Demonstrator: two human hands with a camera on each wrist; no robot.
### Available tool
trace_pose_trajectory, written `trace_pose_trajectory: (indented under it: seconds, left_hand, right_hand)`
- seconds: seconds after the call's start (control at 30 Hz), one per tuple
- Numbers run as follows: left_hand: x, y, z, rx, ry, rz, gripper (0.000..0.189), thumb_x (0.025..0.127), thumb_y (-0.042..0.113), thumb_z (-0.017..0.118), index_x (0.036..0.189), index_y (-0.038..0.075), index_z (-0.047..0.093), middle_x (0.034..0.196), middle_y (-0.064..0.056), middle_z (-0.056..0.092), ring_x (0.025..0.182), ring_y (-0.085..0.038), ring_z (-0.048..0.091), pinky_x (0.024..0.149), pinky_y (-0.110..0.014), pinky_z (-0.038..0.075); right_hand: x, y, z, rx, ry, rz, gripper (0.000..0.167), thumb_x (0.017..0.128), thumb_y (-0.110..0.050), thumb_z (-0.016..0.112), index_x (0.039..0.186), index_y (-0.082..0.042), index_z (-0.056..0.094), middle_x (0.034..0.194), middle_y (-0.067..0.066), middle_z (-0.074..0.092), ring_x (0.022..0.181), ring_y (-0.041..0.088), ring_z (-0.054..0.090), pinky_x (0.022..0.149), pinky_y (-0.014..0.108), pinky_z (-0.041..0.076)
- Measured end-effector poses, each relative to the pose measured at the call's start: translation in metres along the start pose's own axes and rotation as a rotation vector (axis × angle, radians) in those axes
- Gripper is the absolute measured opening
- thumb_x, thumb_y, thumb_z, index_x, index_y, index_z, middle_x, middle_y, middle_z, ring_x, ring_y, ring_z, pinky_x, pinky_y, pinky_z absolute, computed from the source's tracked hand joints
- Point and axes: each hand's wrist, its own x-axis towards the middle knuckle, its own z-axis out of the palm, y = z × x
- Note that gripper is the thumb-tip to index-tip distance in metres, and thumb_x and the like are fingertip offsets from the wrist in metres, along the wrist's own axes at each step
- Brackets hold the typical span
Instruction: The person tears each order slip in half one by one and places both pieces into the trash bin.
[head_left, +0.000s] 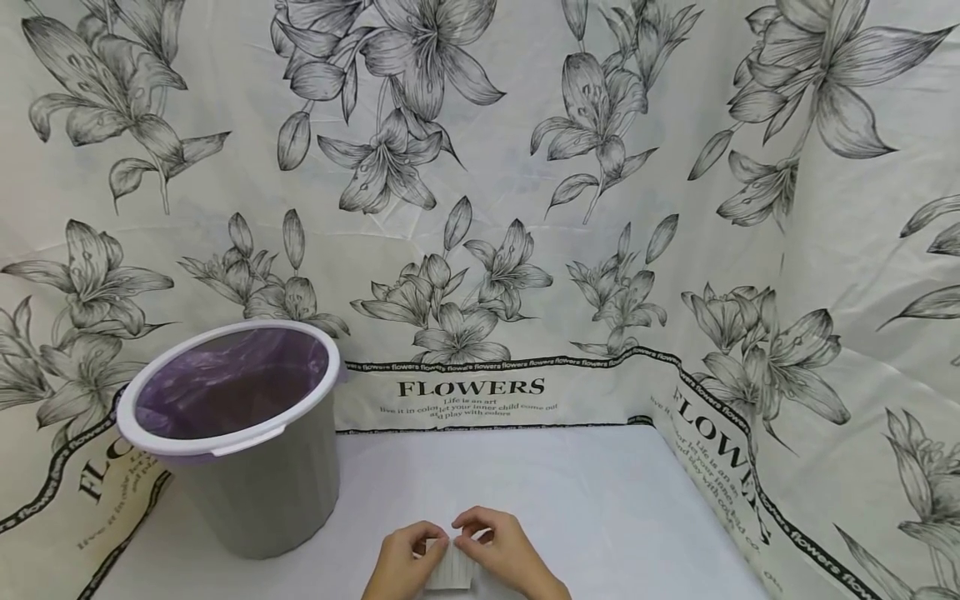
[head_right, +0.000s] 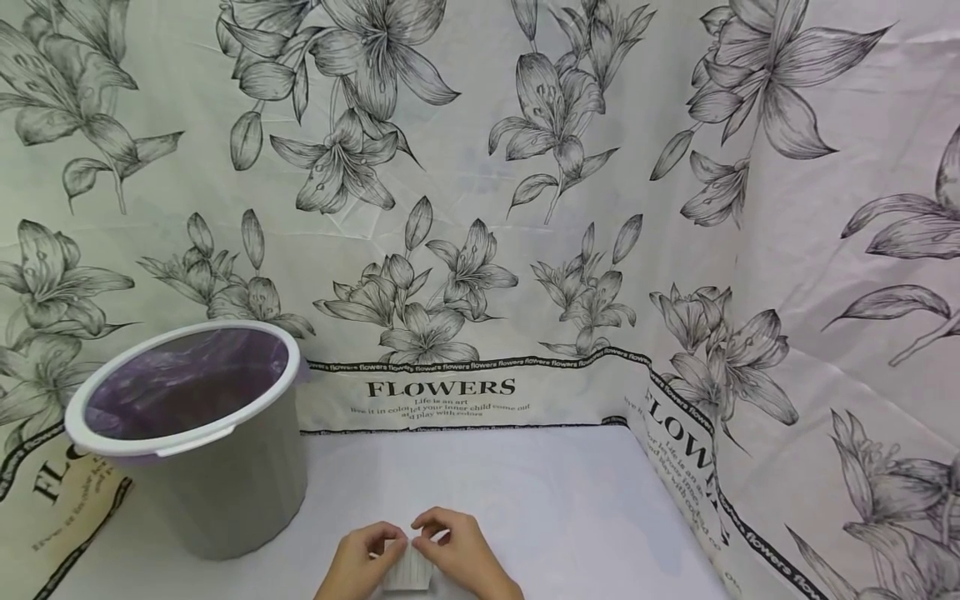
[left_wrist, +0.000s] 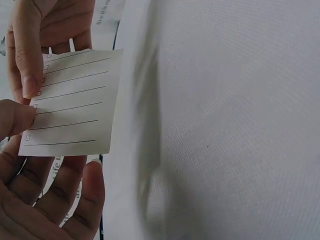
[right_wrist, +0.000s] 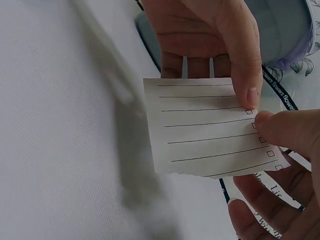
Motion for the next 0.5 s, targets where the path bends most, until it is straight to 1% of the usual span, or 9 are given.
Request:
trace_pose_trajectory:
  seconds: [0.1,0.2,0.3,0.37,0.5]
  left_hand:
    - [-0.0007,0.0009,-0.0005,-0.014,-0.005,-0.021,0.014,0.096,0.024,0.072,0.093,0.011,0.076,0.077,0.007,0.067,0.065,0.003,0.048,0.058,-0.019,0.043]
    - [-0.0002,0.0015,-0.0011,-0.025,-0.007,-0.037,0.014,0.096,0.025,0.073,0.095,0.011,0.076,0.070,0.009,0.059,0.062,0.002,0.047,0.056,-0.019,0.042]
    - [-0.0001,0.0015,-0.0019,-0.030,-0.014,-0.040,0.014,0.095,0.026,0.074,0.097,0.012,0.076,0.066,0.008,0.054,0.060,0.001,0.046,0.054,-0.019,0.042]
    - [-0.0007,0.0017,-0.0026,-0.029,-0.014,-0.030,0.015,0.096,0.027,0.074,0.097,0.012,0.076,0.070,0.007,0.061,0.061,0.002,0.049,0.055,-0.019,0.044]
    - [-0.0011,0.0029,-0.0041,-0.020,-0.001,-0.012,0.014,0.097,0.027,0.072,0.094,0.014,0.077,0.085,0.004,0.074,0.069,0.002,0.057,0.060,-0.020,0.048]
  right_hand:
    - [-0.0003,-0.0006,0.0010,-0.003,0.004,0.005,0.015,0.098,-0.021,0.072,0.104,-0.008,0.074,0.099,0.007,0.077,0.088,0.002,0.067,0.074,0.025,0.058]
    - [-0.0003,-0.0013,0.0012,-0.014,0.010,0.009,0.011,0.098,-0.022,0.071,0.098,-0.012,0.075,0.097,0.004,0.077,0.088,0.002,0.067,0.074,0.025,0.057]
    - [-0.0001,-0.0011,0.0020,-0.028,0.013,-0.002,0.010,0.098,-0.022,0.071,0.097,-0.012,0.075,0.095,0.003,0.077,0.087,0.001,0.066,0.074,0.024,0.057]
    - [0.0000,-0.0006,0.0026,-0.031,0.012,-0.004,0.012,0.099,-0.022,0.071,0.099,-0.011,0.075,0.095,0.003,0.076,0.087,0.000,0.065,0.074,0.024,0.057]
    - [0.0000,-0.0009,0.0026,-0.024,0.012,-0.007,0.013,0.097,-0.022,0.072,0.101,-0.010,0.074,0.097,0.004,0.076,0.089,-0.001,0.065,0.076,0.025,0.058]
